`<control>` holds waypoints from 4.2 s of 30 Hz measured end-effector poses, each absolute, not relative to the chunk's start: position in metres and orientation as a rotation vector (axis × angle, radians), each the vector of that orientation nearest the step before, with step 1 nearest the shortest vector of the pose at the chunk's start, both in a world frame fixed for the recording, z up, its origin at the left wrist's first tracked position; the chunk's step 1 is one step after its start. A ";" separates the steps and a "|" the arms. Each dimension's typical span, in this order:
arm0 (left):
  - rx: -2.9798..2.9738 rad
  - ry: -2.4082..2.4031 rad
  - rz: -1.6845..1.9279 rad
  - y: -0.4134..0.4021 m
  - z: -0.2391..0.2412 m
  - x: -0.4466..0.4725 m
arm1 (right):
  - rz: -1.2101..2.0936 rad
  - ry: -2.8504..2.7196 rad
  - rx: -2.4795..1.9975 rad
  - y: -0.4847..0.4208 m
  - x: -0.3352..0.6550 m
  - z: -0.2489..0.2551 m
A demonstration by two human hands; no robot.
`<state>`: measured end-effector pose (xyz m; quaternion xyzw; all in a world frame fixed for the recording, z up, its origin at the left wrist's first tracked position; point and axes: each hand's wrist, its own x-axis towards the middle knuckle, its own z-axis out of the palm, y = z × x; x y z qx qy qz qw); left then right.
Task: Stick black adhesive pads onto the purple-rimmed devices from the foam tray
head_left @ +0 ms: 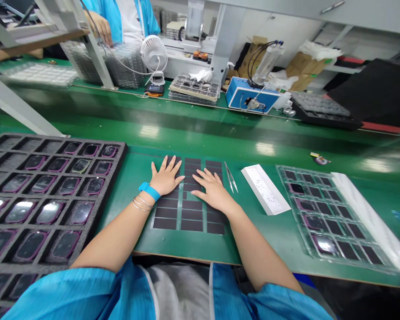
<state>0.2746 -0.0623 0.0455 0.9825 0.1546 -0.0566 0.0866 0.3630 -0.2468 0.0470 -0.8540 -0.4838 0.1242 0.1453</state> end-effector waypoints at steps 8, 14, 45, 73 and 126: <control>2.922 0.460 -0.170 -0.062 0.045 0.275 | 0.370 -1.386 -2.456 -0.247 0.365 0.047; 2.926 0.457 -0.153 -0.062 0.045 0.275 | 0.361 -1.371 -2.461 -0.246 0.363 0.045; 2.888 0.445 -0.158 -0.062 0.047 0.275 | 0.372 -1.372 -2.451 -0.246 0.364 0.046; 2.948 0.427 -0.153 -0.064 0.047 0.275 | 0.377 -1.342 -2.493 -0.264 0.378 0.061; 2.931 0.433 -0.161 -0.063 0.045 0.276 | 0.487 -1.378 -2.474 -0.268 0.396 0.044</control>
